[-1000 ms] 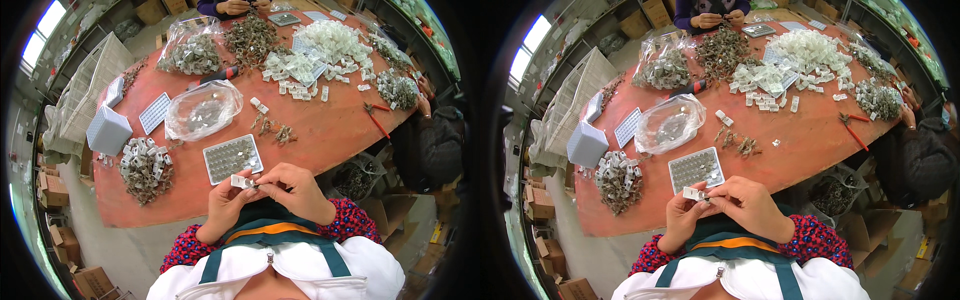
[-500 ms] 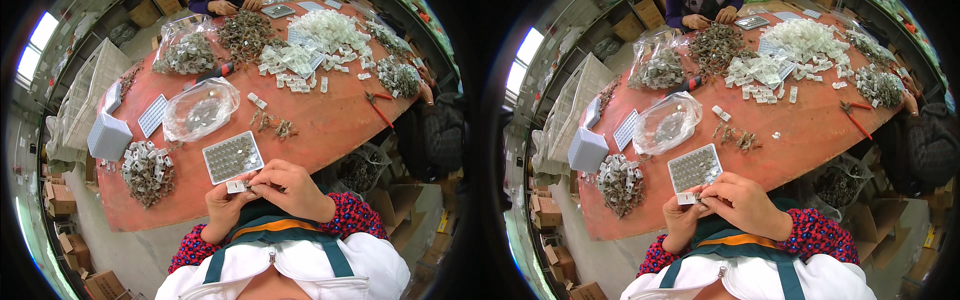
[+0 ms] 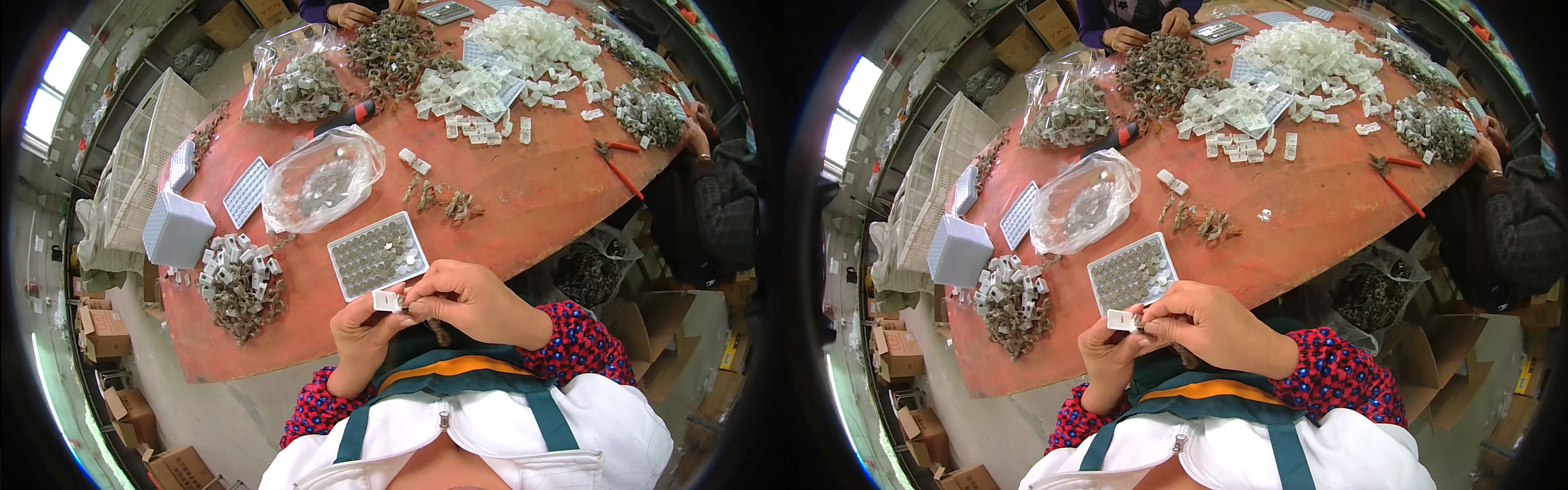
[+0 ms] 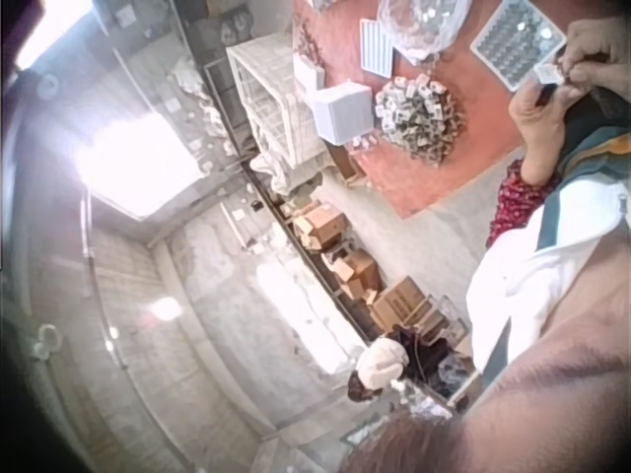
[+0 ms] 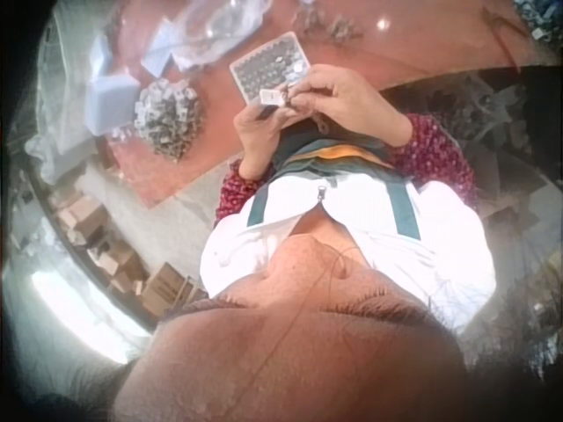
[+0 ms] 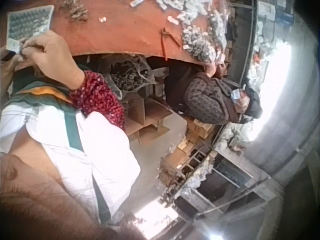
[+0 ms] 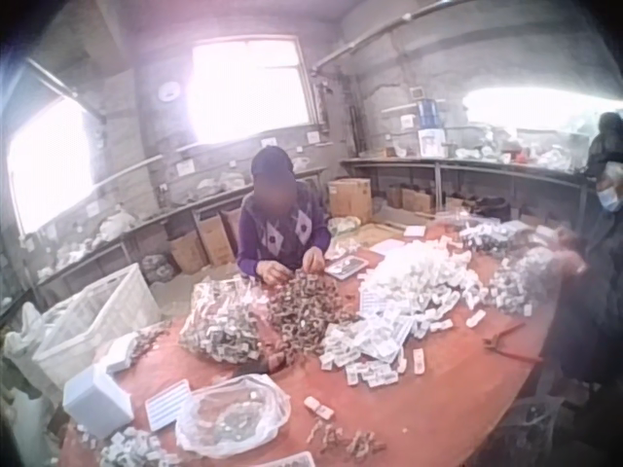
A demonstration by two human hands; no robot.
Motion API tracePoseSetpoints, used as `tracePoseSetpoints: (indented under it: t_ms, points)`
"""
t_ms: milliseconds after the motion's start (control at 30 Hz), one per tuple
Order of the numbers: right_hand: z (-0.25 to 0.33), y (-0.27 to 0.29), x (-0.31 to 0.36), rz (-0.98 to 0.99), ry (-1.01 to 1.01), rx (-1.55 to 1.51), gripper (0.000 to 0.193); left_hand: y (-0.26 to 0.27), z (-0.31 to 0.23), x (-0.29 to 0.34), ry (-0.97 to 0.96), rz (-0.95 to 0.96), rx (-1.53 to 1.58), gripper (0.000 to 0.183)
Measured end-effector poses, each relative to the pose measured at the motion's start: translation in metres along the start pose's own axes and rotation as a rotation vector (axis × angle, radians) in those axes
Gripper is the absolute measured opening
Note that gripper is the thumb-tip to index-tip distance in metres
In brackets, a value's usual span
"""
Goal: The person assembles small electronic components by hand at a workbench. They pick up white plastic housings and metal contacts, insert the contacts into the housings, and place the assembled units into a compartmentalized tray. The person also handles tangled wire bundles, separating them and placing them on the table.
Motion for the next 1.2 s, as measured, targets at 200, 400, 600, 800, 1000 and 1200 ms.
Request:
tracePoseSetpoints:
  t_ms: [200, 400, 600, 800, 1000, 1200]
  points:
    - [0.006, 0.000, 0.001, -0.107, 0.230, 0.195, 0.013, -0.001, -0.006, -0.004, -0.049, -0.015, -0.082, 0.038]
    - [0.005, -0.001, 0.005, -0.179, 0.260, 0.160, 0.020, -0.003, -0.007, 0.001, 0.068, -0.031, -0.002, 0.039]
    - [0.012, -0.006, 0.012, -0.248, 0.435, 0.349, 0.018, -0.005, -0.008, 0.001, -0.074, -0.014, -0.053, 0.036]
    - [0.014, -0.004, 0.011, -0.152, 0.352, 0.329, 0.020, -0.002, 0.000, 0.006, 0.059, -0.056, 0.030, 0.037]
    - [0.009, 0.000, 0.010, -0.087, 0.200, 0.164, 0.026, -0.003, 0.000, 0.006, -0.016, -0.107, -0.039, 0.033]
    - [0.001, -0.005, 0.008, -0.035, 0.215, 0.131, 0.028, -0.002, -0.001, 0.005, -0.055, -0.077, 0.010, 0.035]
Point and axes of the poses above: each hand's wrist, its own x-axis away from the middle knuckle, its own y-axis out of the back of the hand, z = x × y, the point moved 5 cm from there along -x, towards the middle knuckle, and after that the axes turned 3 degrees about -z, right-handed, at the moved point
